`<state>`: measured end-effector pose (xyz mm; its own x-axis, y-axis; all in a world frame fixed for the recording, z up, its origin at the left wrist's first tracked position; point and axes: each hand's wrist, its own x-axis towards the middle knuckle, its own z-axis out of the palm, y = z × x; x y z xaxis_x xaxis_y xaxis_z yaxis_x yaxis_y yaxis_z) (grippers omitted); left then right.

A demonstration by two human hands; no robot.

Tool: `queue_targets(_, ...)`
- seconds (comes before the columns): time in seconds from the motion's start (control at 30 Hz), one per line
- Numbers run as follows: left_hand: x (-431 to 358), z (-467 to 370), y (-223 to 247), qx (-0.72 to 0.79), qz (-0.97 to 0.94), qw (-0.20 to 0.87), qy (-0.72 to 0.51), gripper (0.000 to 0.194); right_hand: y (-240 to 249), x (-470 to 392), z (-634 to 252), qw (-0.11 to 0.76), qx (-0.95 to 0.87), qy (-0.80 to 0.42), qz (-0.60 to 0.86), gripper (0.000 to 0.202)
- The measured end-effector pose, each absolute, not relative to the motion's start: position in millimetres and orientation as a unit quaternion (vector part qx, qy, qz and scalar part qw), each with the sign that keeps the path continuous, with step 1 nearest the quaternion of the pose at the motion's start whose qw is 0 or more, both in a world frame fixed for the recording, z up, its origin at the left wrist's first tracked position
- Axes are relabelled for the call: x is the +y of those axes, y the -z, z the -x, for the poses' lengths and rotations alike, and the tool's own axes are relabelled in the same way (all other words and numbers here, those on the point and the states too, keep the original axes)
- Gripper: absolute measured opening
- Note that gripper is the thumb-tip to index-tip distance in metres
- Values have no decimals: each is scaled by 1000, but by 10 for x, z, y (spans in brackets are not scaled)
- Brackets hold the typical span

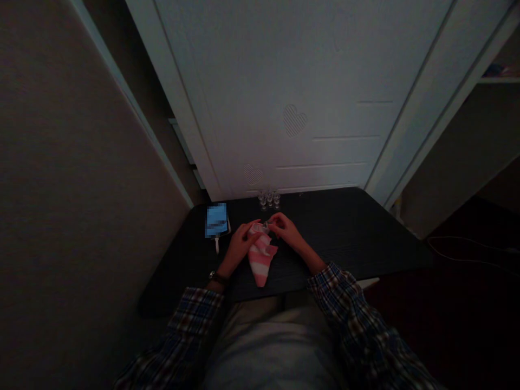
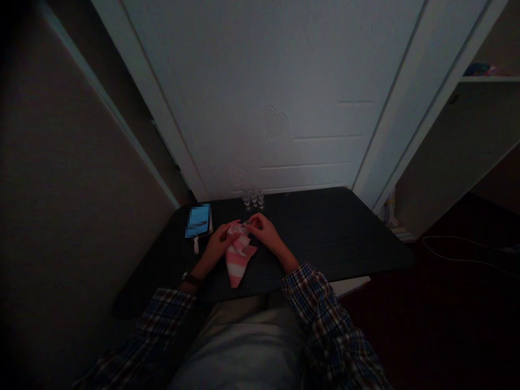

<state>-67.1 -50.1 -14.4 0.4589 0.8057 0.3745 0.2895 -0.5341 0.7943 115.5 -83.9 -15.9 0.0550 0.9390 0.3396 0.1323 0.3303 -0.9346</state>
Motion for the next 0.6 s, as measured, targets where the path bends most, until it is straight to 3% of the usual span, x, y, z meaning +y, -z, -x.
queue_targets(0.27, -510, 642, 178, 333, -746, 417, -399, 47, 53, -866, -1160, 585, -549, -439, 405, 30)
queue_targets(0.6, -428, 670, 281, 355, -706, 448, -418, 35, 13, -933, -1181, 577, -530, -512, 351, 26)
